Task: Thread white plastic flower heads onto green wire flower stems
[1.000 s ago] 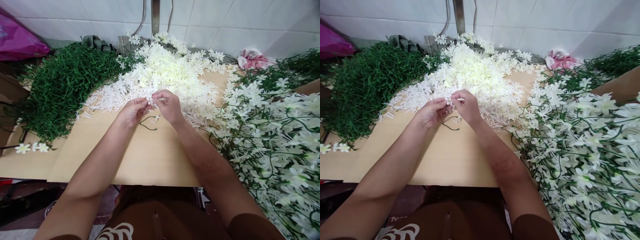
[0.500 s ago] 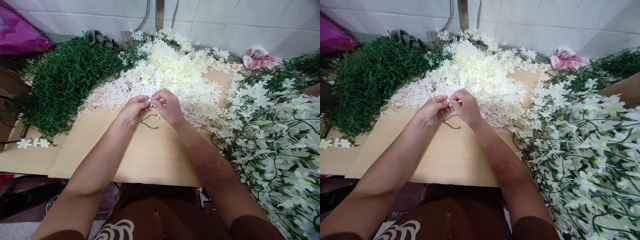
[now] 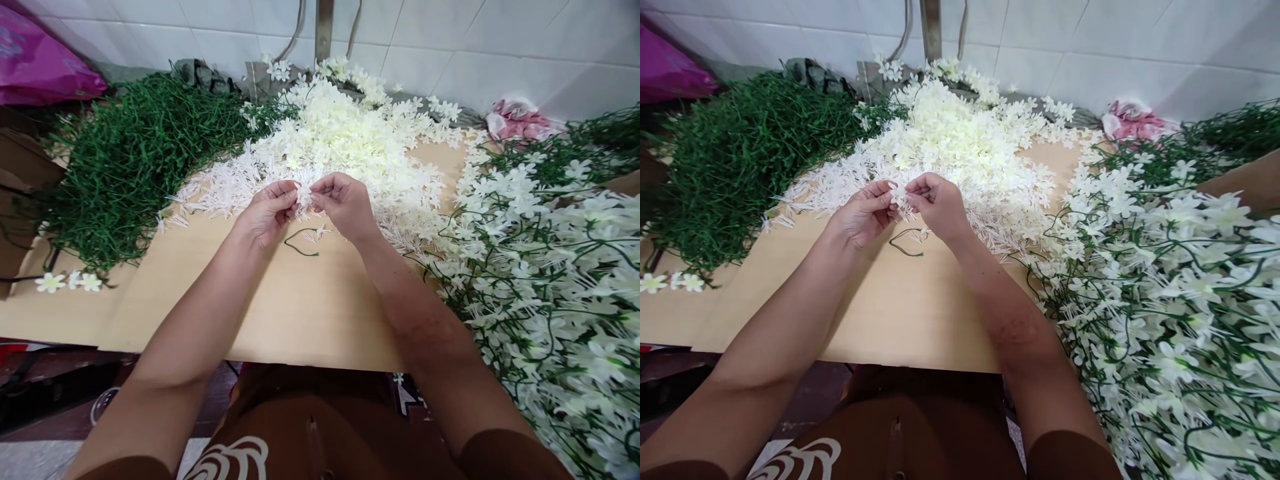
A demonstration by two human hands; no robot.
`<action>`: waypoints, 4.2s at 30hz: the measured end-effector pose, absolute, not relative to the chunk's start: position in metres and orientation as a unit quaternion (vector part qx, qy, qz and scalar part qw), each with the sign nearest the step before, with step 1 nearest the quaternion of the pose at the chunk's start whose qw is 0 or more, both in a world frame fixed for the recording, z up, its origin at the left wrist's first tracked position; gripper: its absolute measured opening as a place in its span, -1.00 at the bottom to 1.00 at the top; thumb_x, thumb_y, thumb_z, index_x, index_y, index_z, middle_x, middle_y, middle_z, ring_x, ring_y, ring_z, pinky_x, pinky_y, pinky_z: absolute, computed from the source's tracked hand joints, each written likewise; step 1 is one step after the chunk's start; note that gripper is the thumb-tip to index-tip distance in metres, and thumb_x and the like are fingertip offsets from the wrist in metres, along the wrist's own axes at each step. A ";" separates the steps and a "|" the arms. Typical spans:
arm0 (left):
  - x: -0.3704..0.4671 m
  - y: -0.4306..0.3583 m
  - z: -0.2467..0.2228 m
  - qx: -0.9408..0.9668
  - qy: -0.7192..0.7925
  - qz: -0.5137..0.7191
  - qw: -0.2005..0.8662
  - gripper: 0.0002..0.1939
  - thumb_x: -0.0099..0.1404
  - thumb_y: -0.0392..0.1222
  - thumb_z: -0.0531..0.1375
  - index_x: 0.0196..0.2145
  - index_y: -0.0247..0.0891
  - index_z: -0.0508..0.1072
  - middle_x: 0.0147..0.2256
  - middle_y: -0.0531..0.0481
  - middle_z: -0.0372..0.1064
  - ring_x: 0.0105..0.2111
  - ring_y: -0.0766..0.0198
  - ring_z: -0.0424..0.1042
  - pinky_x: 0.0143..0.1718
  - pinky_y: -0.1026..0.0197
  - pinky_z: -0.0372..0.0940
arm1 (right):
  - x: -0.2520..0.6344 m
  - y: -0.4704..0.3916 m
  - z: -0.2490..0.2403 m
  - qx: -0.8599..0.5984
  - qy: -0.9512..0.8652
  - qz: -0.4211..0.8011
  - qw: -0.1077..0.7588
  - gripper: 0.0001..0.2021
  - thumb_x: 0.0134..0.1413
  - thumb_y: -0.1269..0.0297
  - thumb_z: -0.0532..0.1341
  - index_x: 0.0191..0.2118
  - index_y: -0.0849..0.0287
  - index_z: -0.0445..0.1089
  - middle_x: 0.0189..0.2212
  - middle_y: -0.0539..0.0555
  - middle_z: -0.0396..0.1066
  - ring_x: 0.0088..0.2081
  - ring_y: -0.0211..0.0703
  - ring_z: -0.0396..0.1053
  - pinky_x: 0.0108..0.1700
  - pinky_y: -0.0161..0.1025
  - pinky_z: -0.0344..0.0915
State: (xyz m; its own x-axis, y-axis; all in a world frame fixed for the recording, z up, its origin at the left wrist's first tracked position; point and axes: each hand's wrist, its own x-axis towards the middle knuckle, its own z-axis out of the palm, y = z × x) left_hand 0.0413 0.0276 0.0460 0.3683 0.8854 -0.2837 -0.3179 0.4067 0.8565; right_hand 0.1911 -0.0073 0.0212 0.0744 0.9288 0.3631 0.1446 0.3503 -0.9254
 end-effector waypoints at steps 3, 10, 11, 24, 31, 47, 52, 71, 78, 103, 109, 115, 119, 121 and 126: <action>0.039 0.029 0.046 0.374 0.396 0.413 0.730 -0.82 -0.02 -0.48 0.30 -0.47 -0.29 0.44 -0.61 0.17 0.30 -0.64 0.53 0.24 -0.58 0.43 0.16 | 0.207 -0.008 0.025 -0.513 -0.583 0.250 0.578 -0.98 0.05 0.37 0.19 -0.38 0.15 0.31 -0.43 -0.01 0.31 -0.35 -0.25 0.34 -0.22 -0.15 0.39; 0.040 0.027 0.042 0.425 0.389 0.393 0.717 -0.82 -0.05 -0.43 0.35 -0.46 -0.31 0.45 -0.56 0.14 0.35 -0.59 0.50 0.30 -0.51 0.41 0.23 | 0.219 -0.017 0.042 -0.516 -0.652 0.204 0.517 -0.73 -0.14 0.33 0.37 -0.23 0.13 0.42 -0.21 0.06 0.39 -0.11 -0.09 0.33 -0.08 -0.03 0.37; 0.040 0.027 0.042 0.428 0.385 0.386 0.721 -0.82 -0.06 -0.43 0.36 -0.46 -0.31 0.45 -0.56 0.13 0.35 -0.58 0.49 0.31 -0.50 0.41 0.23 | 0.214 -0.018 0.043 -0.501 -0.663 0.246 0.499 -0.75 -0.11 0.34 0.35 -0.23 0.13 0.42 -0.27 0.04 0.40 -0.19 -0.15 0.34 -0.14 -0.09 0.38; 0.026 0.007 0.047 0.634 0.437 0.348 0.535 -0.87 0.03 -0.29 0.34 -0.48 -0.29 0.43 -0.53 0.08 0.36 -0.50 0.38 0.29 -0.39 0.31 0.20 | 0.197 -0.017 0.040 -0.463 -0.608 0.368 0.530 -0.84 -0.11 0.39 0.28 -0.52 0.16 0.24 -0.55 -0.10 0.27 -0.49 -0.38 0.20 -0.41 -0.33 0.22; 0.003 -0.027 0.035 0.921 0.275 0.090 0.261 -0.85 0.16 -0.30 0.19 -0.28 -0.22 0.50 -0.20 -0.10 0.44 -0.15 0.10 0.39 -0.11 0.09 0.23 | 0.215 -0.013 0.028 -0.369 -0.511 0.526 0.572 -0.77 -0.13 0.28 0.32 -0.43 0.14 0.22 -0.57 -0.14 0.21 -0.54 -0.43 0.18 -0.48 -0.39 0.17; 0.017 -0.013 0.023 0.916 0.332 0.099 0.205 -0.92 0.21 -0.27 0.11 -0.34 -0.21 0.41 -0.32 -0.07 0.44 -0.26 0.15 0.40 -0.27 0.17 0.22 | 0.221 -0.018 0.026 -0.318 -0.457 0.609 0.565 -0.57 -0.31 0.14 0.48 -0.39 0.14 0.26 -0.52 -0.13 0.30 -0.50 -0.42 0.26 -0.47 -0.40 0.26; 0.020 -0.009 0.020 0.918 0.352 0.095 0.156 -0.87 0.23 -0.25 0.08 -0.36 -0.22 0.44 -0.29 -0.11 0.43 -0.21 0.10 0.40 -0.23 0.13 0.24 | 0.224 -0.019 0.026 -0.318 -0.470 0.606 0.557 -0.55 -0.29 0.09 0.48 -0.38 0.14 0.22 -0.51 -0.12 0.27 -0.49 -0.42 0.26 -0.46 -0.41 0.28; 0.016 0.017 0.056 0.589 0.425 0.443 0.525 -0.94 0.06 -0.38 0.28 -0.50 -0.32 0.45 -0.55 0.07 0.32 -0.49 0.39 0.27 -0.38 0.32 0.17 | 0.213 -0.014 0.018 -0.324 -0.487 0.574 0.574 -0.56 -0.32 0.12 0.49 -0.44 0.15 0.24 -0.47 -0.10 0.33 -0.49 -0.42 0.28 -0.43 -0.38 0.29; 0.025 0.004 0.044 0.572 0.405 0.395 0.594 -0.82 0.06 -0.30 0.31 -0.58 -0.33 0.37 -0.64 0.10 0.29 -0.60 0.45 0.20 -0.51 0.36 0.10 | 0.201 -0.017 0.021 -0.350 -0.461 0.580 0.574 -0.60 -0.39 0.12 0.51 -0.47 0.15 0.35 -0.53 -0.11 0.37 -0.47 -0.38 0.31 -0.33 -0.34 0.30; 0.017 0.003 0.035 0.604 0.380 0.349 0.607 -0.79 0.07 -0.24 0.30 -0.58 -0.33 0.34 -0.63 0.12 0.24 -0.59 0.46 0.16 -0.53 0.35 0.02 | 0.188 -0.023 0.021 -0.418 -0.538 0.508 0.527 -0.63 -0.38 0.11 0.51 -0.53 0.15 0.36 -0.52 -0.08 0.39 -0.45 -0.35 0.32 -0.36 -0.32 0.27; 0.015 0.005 0.030 0.614 0.373 0.333 0.611 -0.86 0.08 -0.29 0.23 -0.58 -0.33 0.35 -0.64 0.14 0.20 -0.60 0.47 0.11 -0.54 0.34 -0.03 | 0.188 -0.026 0.022 -0.420 -0.557 0.527 0.485 -0.66 -0.35 0.16 0.50 -0.52 0.16 0.35 -0.48 -0.05 0.44 -0.42 -0.30 0.38 -0.34 -0.28 0.32; 0.018 0.007 0.025 0.599 0.377 0.311 0.634 -0.88 0.07 -0.37 0.19 -0.58 -0.34 0.36 -0.62 0.13 0.23 -0.58 0.47 0.15 -0.50 0.33 0.02 | 0.186 -0.028 0.015 -0.432 -0.555 0.527 0.477 -0.66 -0.33 0.16 0.50 -0.53 0.16 0.34 -0.47 -0.02 0.46 -0.40 -0.29 0.41 -0.32 -0.28 0.34; 0.022 0.006 0.025 0.606 0.404 0.303 0.615 -0.83 0.09 -0.41 0.18 -0.62 -0.33 0.32 -0.67 0.18 0.15 -0.62 0.49 0.06 -0.52 0.33 -0.02 | 0.186 -0.027 0.008 -0.445 -0.559 0.517 0.471 -0.66 -0.36 0.16 0.51 -0.55 0.17 0.35 -0.50 -0.02 0.44 -0.42 -0.30 0.40 -0.33 -0.28 0.33; 0.023 0.006 0.024 0.612 0.413 0.300 0.604 -0.82 0.10 -0.42 0.16 -0.62 -0.32 0.31 -0.68 0.18 0.12 -0.63 0.49 0.04 -0.53 0.33 -0.03 | 0.186 -0.026 0.006 -0.455 -0.558 0.509 0.473 -0.65 -0.37 0.15 0.51 -0.56 0.17 0.35 -0.53 -0.04 0.42 -0.46 -0.32 0.36 -0.37 -0.29 0.31; 0.022 0.009 0.023 0.616 0.398 0.294 0.613 -0.82 0.11 -0.38 0.18 -0.61 -0.31 0.30 -0.67 0.18 0.11 -0.63 0.49 0.03 -0.54 0.33 -0.04 | 0.185 -0.023 0.003 -0.462 -0.541 0.508 0.486 -0.64 -0.36 0.11 0.50 -0.56 0.16 0.33 -0.52 -0.03 0.42 -0.48 -0.33 0.34 -0.39 -0.29 0.28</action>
State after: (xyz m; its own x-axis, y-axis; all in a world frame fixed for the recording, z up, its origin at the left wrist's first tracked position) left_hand 0.0218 0.0086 0.0227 0.5103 0.8507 -0.1259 0.1289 0.0691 0.9892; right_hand 0.1851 -0.0233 0.0027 -0.1023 0.9932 0.0561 0.0060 0.0570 -0.9984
